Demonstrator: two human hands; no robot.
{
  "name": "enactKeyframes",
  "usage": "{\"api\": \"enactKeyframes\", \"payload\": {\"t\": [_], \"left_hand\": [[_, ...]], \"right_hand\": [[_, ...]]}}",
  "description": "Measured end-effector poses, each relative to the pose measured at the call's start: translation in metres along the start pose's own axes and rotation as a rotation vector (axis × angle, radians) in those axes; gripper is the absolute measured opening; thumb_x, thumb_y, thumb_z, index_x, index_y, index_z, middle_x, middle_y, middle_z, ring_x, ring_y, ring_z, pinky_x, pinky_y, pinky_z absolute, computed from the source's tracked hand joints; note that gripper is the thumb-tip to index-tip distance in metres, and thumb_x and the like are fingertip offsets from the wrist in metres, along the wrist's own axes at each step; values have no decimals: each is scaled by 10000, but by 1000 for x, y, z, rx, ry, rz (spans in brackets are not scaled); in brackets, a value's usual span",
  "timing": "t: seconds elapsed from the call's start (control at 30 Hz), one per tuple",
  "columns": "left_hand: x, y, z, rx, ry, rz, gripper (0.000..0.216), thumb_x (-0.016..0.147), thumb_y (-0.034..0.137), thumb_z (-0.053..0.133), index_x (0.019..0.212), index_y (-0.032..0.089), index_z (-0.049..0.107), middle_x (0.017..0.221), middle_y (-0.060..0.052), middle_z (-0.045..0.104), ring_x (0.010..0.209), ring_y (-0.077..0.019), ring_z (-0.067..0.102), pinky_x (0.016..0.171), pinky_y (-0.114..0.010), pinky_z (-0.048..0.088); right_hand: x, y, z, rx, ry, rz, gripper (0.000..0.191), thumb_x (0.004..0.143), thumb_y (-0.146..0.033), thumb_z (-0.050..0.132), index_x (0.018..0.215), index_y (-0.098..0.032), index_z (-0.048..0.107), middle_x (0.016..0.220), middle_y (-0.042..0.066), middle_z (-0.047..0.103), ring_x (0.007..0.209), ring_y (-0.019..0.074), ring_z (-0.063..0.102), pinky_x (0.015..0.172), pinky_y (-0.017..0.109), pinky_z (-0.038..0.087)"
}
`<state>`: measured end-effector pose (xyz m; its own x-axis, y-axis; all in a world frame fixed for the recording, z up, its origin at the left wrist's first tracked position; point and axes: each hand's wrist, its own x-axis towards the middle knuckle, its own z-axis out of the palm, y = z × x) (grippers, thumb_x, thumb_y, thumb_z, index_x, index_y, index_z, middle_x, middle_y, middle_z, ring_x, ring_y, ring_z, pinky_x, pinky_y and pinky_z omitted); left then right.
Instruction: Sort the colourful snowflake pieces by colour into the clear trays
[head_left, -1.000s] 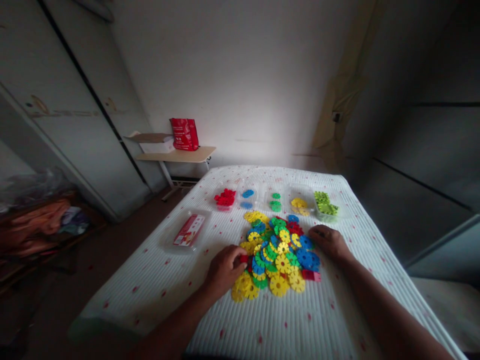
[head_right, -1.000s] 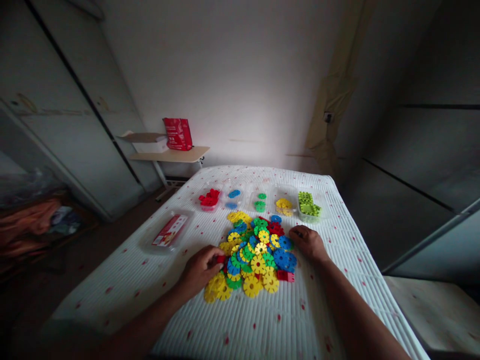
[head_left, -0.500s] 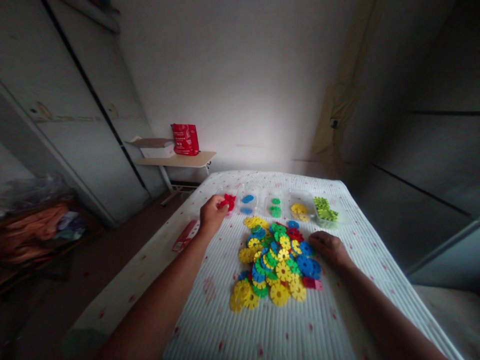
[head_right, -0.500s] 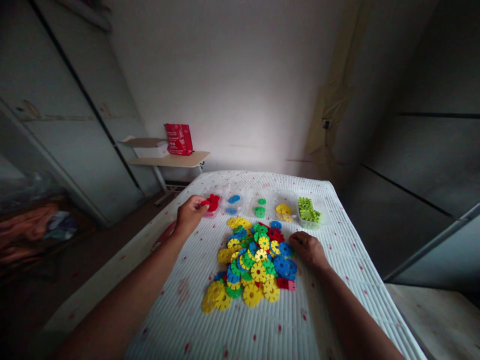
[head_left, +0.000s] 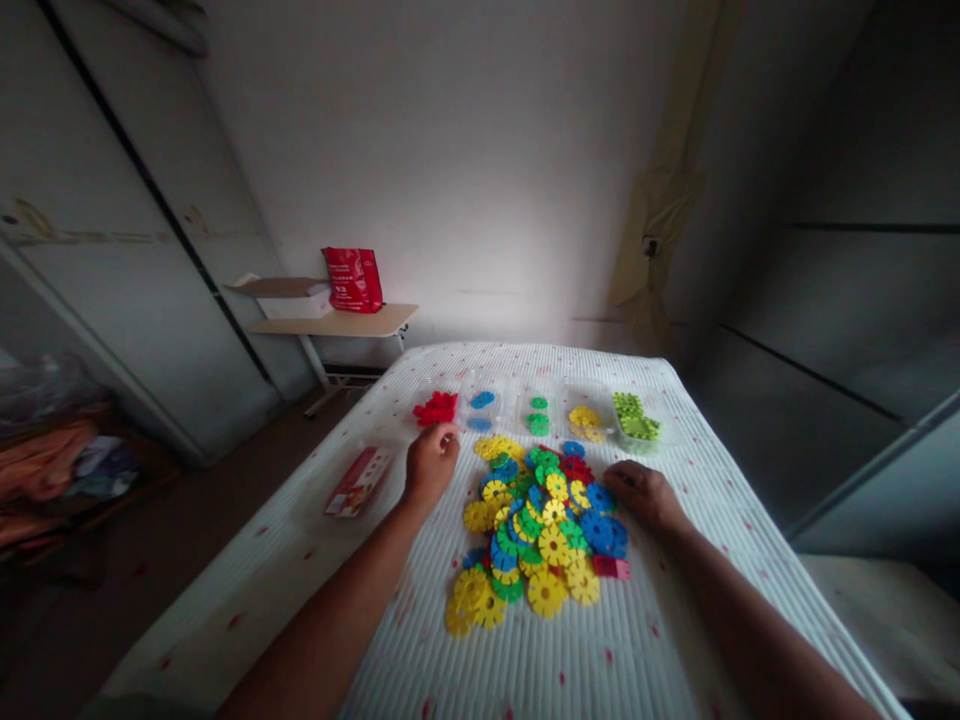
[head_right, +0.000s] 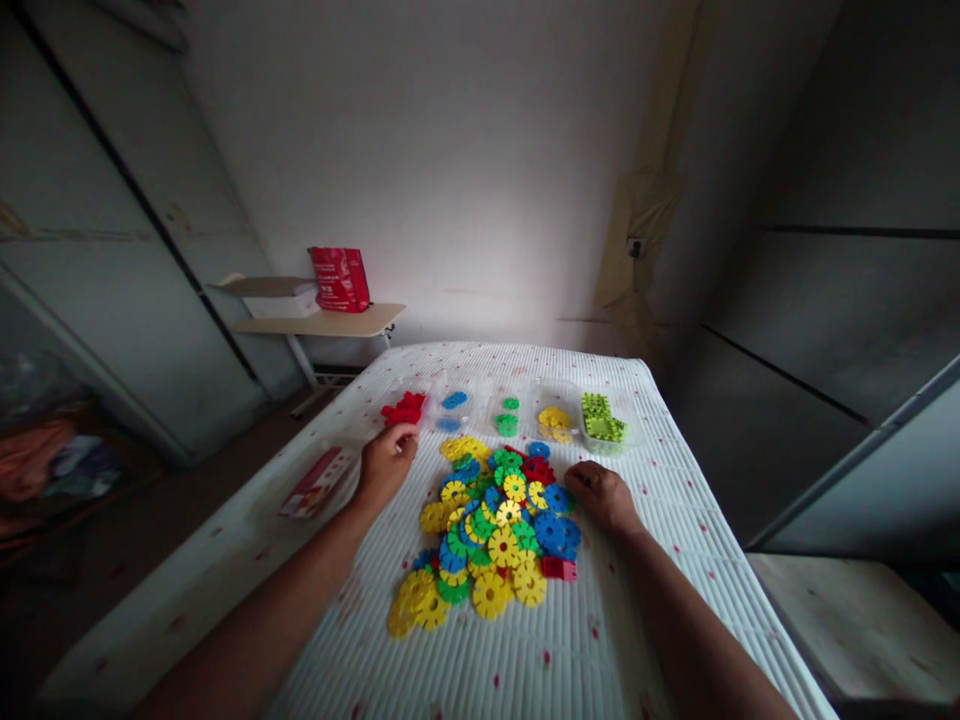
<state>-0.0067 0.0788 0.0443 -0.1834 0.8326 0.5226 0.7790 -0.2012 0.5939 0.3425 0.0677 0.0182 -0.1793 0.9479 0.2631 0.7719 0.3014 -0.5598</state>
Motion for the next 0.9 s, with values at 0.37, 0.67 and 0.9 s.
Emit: {"api": "enactKeyframes", "payload": {"t": [0.37, 0.67, 0.9], "left_hand": [[-52, -14, 7, 87, -233, -25, 191, 753, 147, 456, 798, 177, 639, 833, -34, 684, 782, -139, 616, 726, -229, 436], [-51, -13, 7, 72, -243, -63, 184, 758, 138, 461, 806, 182, 633, 848, -31, 682, 797, -143, 614, 743, -238, 433], [-52, -13, 5, 70, -249, -67, 184, 766, 136, 455, 810, 188, 627, 853, -24, 680, 805, -139, 611, 743, -234, 429]], "right_hand": [[4, -11, 2, -123, 128, -100, 292, 807, -335, 404, 856, -190, 652, 871, 74, 681, 782, 194, 629, 699, 293, 464], [16, -74, 16, -28, 7, -291, 230, 841, -249, 412, 846, -186, 633, 809, 45, 649, 714, 139, 593, 647, 224, 433], [7, -83, 23, -144, -86, -291, 230, 835, -225, 406, 741, -209, 616, 758, 25, 599, 691, 130, 541, 614, 213, 386]]}}
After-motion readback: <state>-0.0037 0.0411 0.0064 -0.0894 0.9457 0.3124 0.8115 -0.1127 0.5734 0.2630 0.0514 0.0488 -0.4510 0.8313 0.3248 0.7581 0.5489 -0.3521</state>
